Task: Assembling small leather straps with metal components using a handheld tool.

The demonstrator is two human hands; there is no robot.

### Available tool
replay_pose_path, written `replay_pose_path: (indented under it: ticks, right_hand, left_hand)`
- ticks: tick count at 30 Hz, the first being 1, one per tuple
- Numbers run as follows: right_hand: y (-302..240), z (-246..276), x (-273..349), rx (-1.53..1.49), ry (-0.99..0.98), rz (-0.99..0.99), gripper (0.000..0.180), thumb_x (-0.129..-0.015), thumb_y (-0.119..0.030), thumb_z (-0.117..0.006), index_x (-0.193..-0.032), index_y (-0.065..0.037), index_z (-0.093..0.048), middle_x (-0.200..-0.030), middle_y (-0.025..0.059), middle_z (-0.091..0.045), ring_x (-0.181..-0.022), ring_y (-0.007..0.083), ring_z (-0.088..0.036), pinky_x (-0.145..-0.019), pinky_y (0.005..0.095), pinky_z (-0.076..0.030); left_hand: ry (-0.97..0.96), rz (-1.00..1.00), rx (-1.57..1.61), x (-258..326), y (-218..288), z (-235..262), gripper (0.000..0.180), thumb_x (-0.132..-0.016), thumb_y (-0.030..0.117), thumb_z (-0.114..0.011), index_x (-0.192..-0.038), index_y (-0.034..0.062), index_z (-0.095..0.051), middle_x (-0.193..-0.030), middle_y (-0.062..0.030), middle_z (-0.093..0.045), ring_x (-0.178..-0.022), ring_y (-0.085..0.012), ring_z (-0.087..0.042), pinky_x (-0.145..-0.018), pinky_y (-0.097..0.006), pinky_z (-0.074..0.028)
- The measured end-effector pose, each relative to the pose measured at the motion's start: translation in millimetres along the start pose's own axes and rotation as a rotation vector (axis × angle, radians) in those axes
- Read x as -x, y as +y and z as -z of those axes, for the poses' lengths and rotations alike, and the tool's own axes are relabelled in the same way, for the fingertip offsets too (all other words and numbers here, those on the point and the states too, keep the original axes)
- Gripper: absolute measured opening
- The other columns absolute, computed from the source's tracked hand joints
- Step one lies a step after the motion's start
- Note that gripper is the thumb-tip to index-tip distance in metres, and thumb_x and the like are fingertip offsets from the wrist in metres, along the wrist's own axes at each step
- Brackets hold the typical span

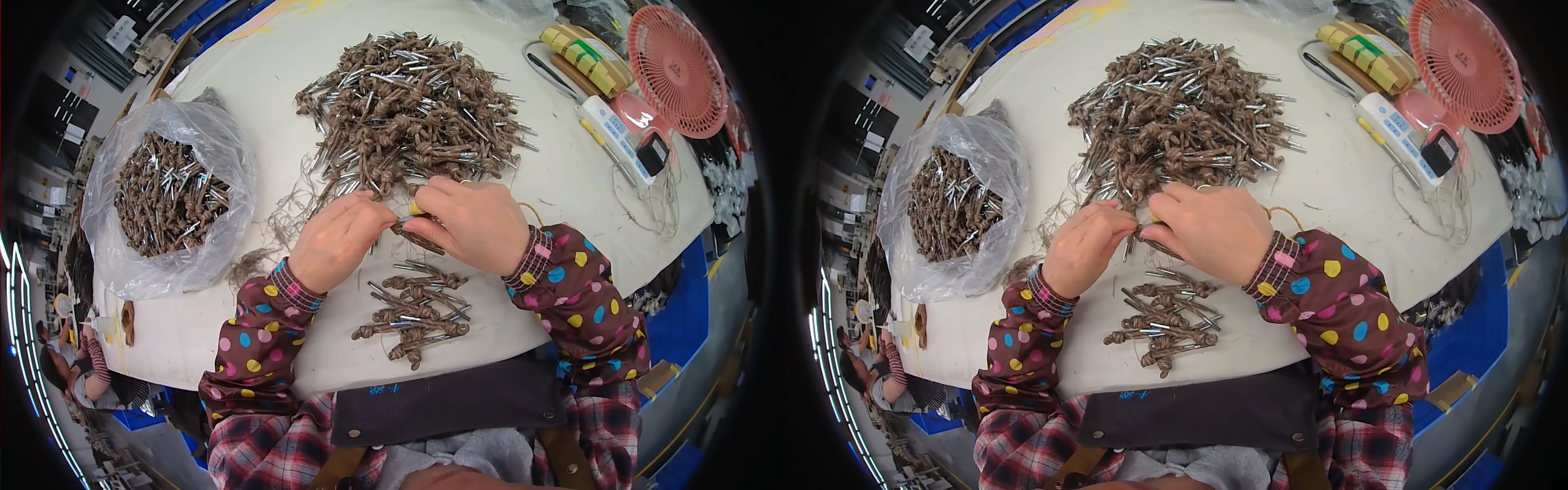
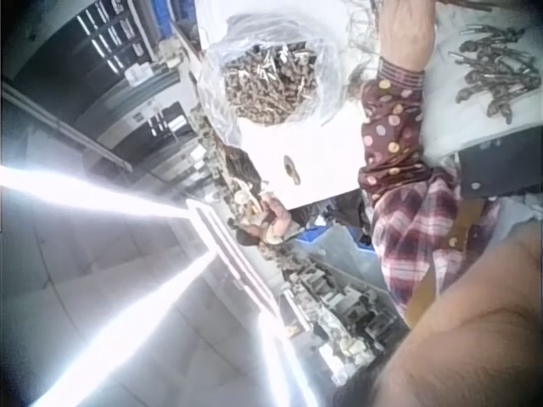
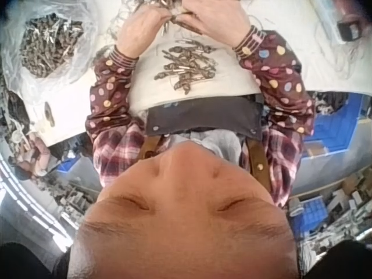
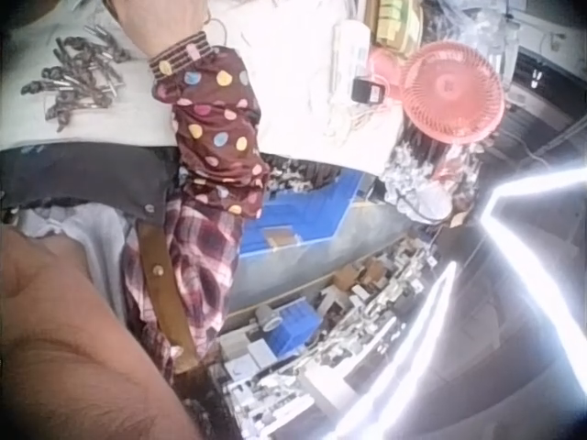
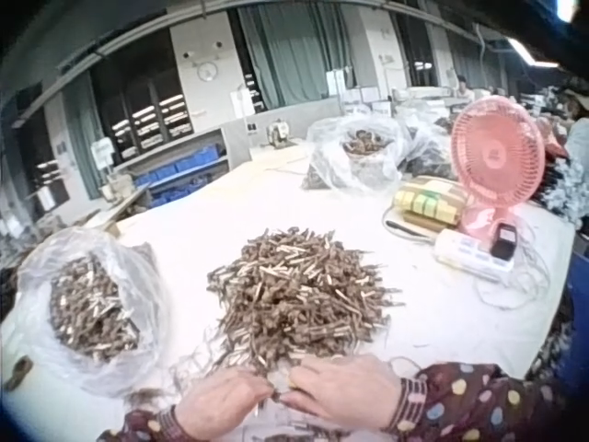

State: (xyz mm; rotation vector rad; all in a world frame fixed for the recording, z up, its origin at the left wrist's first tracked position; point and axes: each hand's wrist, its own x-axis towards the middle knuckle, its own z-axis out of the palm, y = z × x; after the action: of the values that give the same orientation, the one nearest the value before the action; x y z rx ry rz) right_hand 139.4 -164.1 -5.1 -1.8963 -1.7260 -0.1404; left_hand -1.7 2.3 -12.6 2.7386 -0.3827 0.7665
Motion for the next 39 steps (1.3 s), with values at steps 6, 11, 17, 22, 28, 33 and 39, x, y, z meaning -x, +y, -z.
replay_pose_path:
  ticks: [6, 11, 17, 22, 28, 33, 39]
  right_hand:
    - [2, 2, 2, 0.055, -0.071, 0.079, 0.024, -0.083, -0.033, -0.060, -0.079, -0.010, -0.052, -0.075, 0.0040, -0.054, -0.061, 0.0231, -0.060, -0.050, 0.0343, -0.046]
    - [3, 1, 0, 0.016, -0.080, 0.094, 0.024, -0.081, -0.033, -0.061, -0.079, -0.010, -0.053, -0.074, 0.0036, -0.054, -0.062, 0.0232, -0.059, -0.051, 0.0344, -0.046]
    - [10, -1, -1, -0.145, -0.067, 0.010, 0.025, -0.078, -0.029, -0.068, -0.084, -0.009, -0.056, -0.074, 0.0029, -0.056, -0.060, 0.0204, -0.057, -0.052, 0.0302, -0.044]
    - [16, -2, -2, -0.562, -0.028, -0.273, 0.035, -0.075, -0.022, -0.076, -0.096, -0.003, -0.057, -0.074, 0.0015, -0.057, -0.061, 0.0044, -0.049, -0.057, 0.0212, -0.044]
    - [13, -5, -2, -0.601, -0.099, -0.345, 0.027, -0.075, -0.024, -0.073, -0.088, -0.004, -0.060, -0.072, 0.0052, -0.061, -0.063, 0.0153, -0.057, -0.058, 0.0270, -0.045]
    - [17, -7, 0, -0.448, -0.055, -0.274, 0.028, -0.074, -0.031, -0.072, -0.084, -0.006, -0.062, -0.068, 0.0096, -0.061, -0.065, 0.0265, -0.062, -0.057, 0.0326, -0.047]
    - [12, -3, -3, -0.527, -0.096, -0.314, 0.031, -0.072, -0.030, -0.074, -0.084, -0.005, -0.061, -0.070, 0.0106, -0.062, -0.065, 0.0274, -0.062, -0.056, 0.0331, -0.046]
  left_hand:
    - [-0.084, -0.009, 0.054, -2, 3, -3, 0.015, -0.076, -0.001, -0.060, -0.089, 0.0033, -0.054, -0.084, -0.0053, -0.059, -0.080, -0.0241, -0.059, -0.085, -0.037, -0.051]
    - [-0.100, -0.001, 0.038, -1, 3, -3, 0.017, -0.075, -0.003, -0.064, -0.087, 0.0026, -0.054, -0.083, -0.0042, -0.060, -0.078, -0.0233, -0.060, -0.084, -0.037, -0.052]
    - [-0.058, 0.039, 0.013, -2, 3, 1, 0.017, -0.075, 0.000, -0.061, -0.090, 0.0040, -0.054, -0.083, -0.0067, -0.059, -0.079, -0.0249, -0.060, -0.086, -0.037, -0.051]
    - [0.150, 0.358, 0.035, -1, 10, 0, 0.011, -0.083, 0.004, -0.060, -0.092, 0.0027, -0.056, -0.081, -0.0094, -0.063, -0.078, -0.0276, -0.063, -0.071, -0.034, -0.052]
    - [0.035, 0.680, 0.316, 1, 6, 2, 0.017, -0.084, 0.006, -0.060, -0.100, 0.0009, -0.057, -0.090, -0.0096, -0.064, -0.084, -0.0250, -0.063, -0.076, -0.031, -0.049]
    - [-0.041, 0.358, 0.048, -11, 16, 11, 0.031, -0.078, 0.008, -0.066, -0.108, 0.0054, -0.059, -0.101, -0.0087, -0.060, -0.095, -0.0241, -0.056, -0.085, -0.034, -0.043]
    - [-0.086, 0.325, 0.065, -5, 13, 3, 0.022, -0.074, 0.006, -0.069, -0.096, 0.0069, -0.065, -0.092, -0.0068, -0.060, -0.087, -0.0226, -0.057, -0.076, -0.032, -0.046]
